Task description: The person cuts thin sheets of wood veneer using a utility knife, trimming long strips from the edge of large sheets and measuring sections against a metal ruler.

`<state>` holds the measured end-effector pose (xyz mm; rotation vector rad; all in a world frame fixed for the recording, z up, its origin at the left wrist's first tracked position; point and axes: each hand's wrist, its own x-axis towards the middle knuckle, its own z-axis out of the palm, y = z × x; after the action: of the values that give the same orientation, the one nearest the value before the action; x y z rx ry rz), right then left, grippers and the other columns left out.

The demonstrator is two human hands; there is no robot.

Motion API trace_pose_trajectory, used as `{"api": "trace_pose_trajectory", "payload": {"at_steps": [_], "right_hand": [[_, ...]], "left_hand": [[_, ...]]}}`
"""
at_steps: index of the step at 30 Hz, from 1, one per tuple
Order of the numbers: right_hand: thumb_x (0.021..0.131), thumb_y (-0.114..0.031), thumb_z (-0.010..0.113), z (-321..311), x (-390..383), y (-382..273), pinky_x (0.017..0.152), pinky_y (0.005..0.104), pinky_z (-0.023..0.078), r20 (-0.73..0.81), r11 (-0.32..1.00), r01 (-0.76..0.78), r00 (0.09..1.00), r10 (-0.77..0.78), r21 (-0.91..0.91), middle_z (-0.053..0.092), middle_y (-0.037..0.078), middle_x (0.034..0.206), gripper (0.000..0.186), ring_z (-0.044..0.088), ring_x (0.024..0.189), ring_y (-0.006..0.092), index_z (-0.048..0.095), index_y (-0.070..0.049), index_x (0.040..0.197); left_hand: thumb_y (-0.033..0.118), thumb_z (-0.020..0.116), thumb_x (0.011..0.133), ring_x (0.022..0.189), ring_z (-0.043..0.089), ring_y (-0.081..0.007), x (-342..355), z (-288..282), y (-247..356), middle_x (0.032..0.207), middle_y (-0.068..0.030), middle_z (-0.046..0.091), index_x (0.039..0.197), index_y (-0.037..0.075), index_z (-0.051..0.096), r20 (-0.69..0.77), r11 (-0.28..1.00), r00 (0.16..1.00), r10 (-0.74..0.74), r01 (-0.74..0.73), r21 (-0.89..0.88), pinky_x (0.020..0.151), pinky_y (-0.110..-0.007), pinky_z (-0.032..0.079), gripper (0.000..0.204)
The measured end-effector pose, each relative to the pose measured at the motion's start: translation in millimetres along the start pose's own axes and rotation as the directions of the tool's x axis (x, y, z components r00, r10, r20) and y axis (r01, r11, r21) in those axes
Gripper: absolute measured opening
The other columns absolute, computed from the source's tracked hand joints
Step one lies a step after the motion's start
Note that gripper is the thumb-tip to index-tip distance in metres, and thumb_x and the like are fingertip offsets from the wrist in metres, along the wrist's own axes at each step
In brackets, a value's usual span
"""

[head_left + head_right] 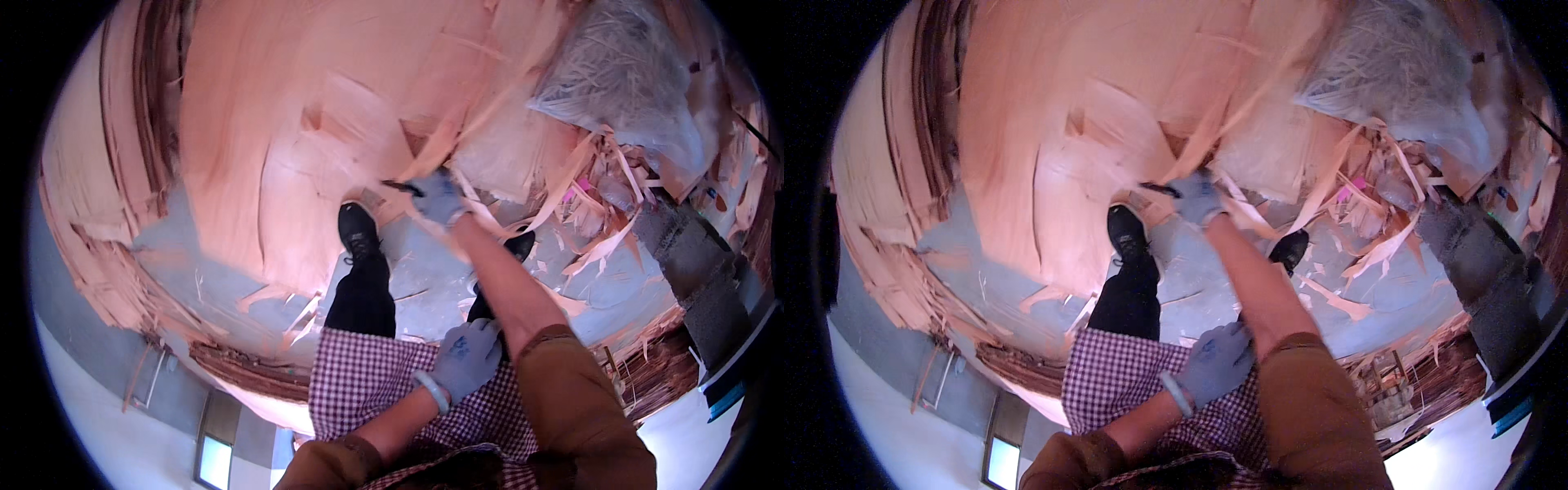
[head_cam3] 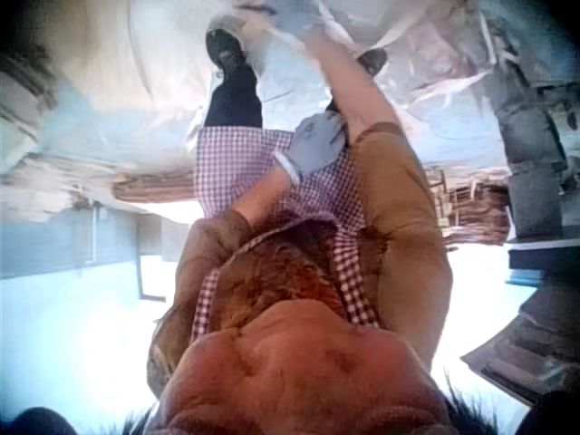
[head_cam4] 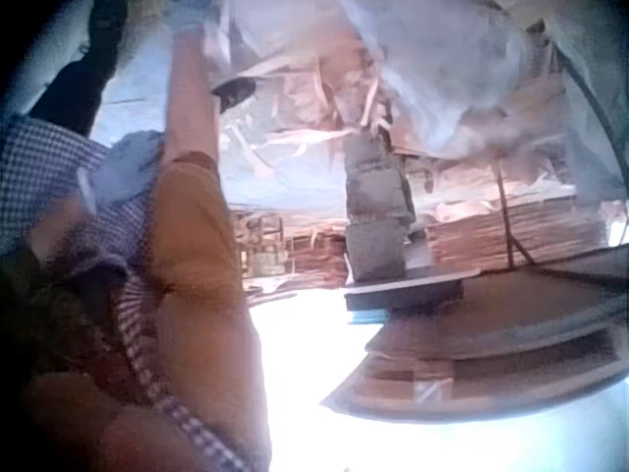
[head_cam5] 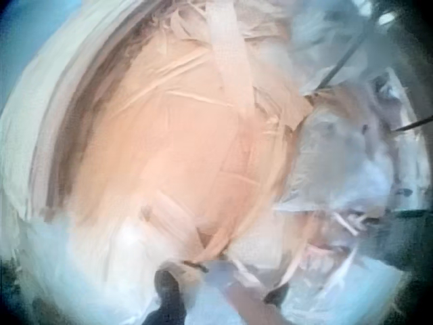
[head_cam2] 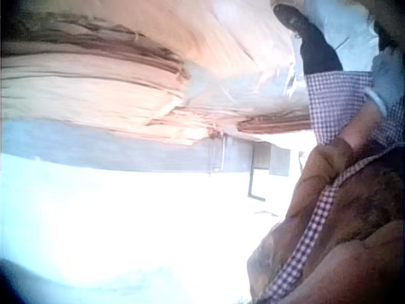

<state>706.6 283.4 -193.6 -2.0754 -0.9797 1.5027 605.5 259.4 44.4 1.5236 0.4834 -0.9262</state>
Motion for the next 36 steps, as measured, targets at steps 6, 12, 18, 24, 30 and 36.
{"api": "trace_pose_trajectory", "payload": {"at_steps": [6, 12, 18, 24, 30, 36], "right_hand": [[0.082, -0.024, 0.052, 27.2, 9.7, 13.4, 0.077, 0.0457, 0.047, -0.08, 0.985, -0.15, 0.984, 0.156, 0.081, 0.064, 0.02, 0.09, 0.023, 0.061, 0.088, 0.0373, 0.065, -0.008, 0.093], [0.082, -0.008, 0.052, -50.5, -175.7, 126.6, 0.079, 0.0392, 0.046, -0.516, 0.969, -0.008, 0.845, 0.139, 0.248, 0.062, 0.018, 0.095, 0.033, 0.06, 0.092, 0.0269, 0.057, 0.002, 0.113], [0.093, -0.029, 0.046, -36.1, -521.0, 232.9, 0.091, 0.0346, 0.043, 0.22, 0.242, -0.878, 0.163, 0.962, -0.412, 0.057, 0.015, 0.116, 0.037, 0.055, 0.103, 0.0298, 0.052, -0.004, 0.12], [0.087, -0.026, 0.053, -55.0, -431.1, 222.7, 0.086, 0.0406, 0.047, 0.234, 0.563, -0.638, 0.528, 0.816, -0.526, 0.061, 0.021, 0.105, 0.032, 0.06, 0.098, 0.034, 0.058, -0.002, 0.107], [0.084, -0.037, 0.065, -84.1, -85.9, 36.2, 0.056, 0.0253, 0.041, 0.119, 0.707, -0.33, 0.936, 0.331, 0.626, 0.06, -0.004, 0.076, 0.033, 0.05, 0.064, 0.008, 0.063, -0.005, 0.089], [0.085, -0.027, 0.064, 4.9, 86.1, -38.4, 0.062, 0.0314, 0.047, -0.065, 0.574, -0.121, 0.954, 0.292, 0.81, 0.063, 0.003, 0.079, 0.027, 0.056, 0.069, 0.0145, 0.065, -0.001, 0.092]], "left_hand": [[0.017, 0.053, 0.082, 0.084, 0.06, -0.0364, 3.0, 15.0, -3.3, 0.094, -0.0194, 0.062, 0.101, 0.002, 0.058, -0.157, 0.989, 0.979, 0.129, -0.114, 0.098, 0.074, -0.046, 0.047, 0.025], [0.017, 0.053, 0.084, 0.091, 0.059, -0.0392, -1.6, 9.9, 2.1, 0.105, -0.0219, 0.06, 0.113, 0.0, 0.055, -0.135, 0.997, 0.988, 0.072, -0.075, -0.017, 0.081, -0.045, 0.047, 0.033], [0.017, 0.053, 0.084, 0.09, 0.059, -0.0383, 2.1, 4.7, 12.1, 0.106, -0.0209, 0.06, 0.113, 0.001, 0.055, -0.126, 0.994, 0.986, 0.107, -0.111, -0.02, 0.08, -0.045, 0.047, 0.033], [0.019, 0.052, 0.085, 0.087, 0.06, -0.0359, 2.0, 9.0, 12.6, 0.102, -0.0174, 0.06, 0.112, 0.003, 0.055, -0.137, 0.993, 0.984, 0.116, -0.115, 0.011, 0.077, -0.045, 0.047, 0.032], [0.021, 0.051, 0.086, 0.09, 0.059, -0.0377, -6.4, 11.3, 2.6, 0.106, -0.0195, 0.06, 0.114, 0.003, 0.053, -0.103, 0.998, 0.993, 0.058, -0.058, -0.002, 0.079, -0.047, 0.046, 0.034], [0.022, 0.052, 0.084, 0.081, 0.06, -0.0321, -16.8, 37.6, -17.4, 0.097, -0.015, 0.06, 0.105, 0.005, 0.058, -0.307, 0.956, 0.93, 0.205, -0.257, -0.143, 0.071, -0.043, 0.047, 0.028]]}}
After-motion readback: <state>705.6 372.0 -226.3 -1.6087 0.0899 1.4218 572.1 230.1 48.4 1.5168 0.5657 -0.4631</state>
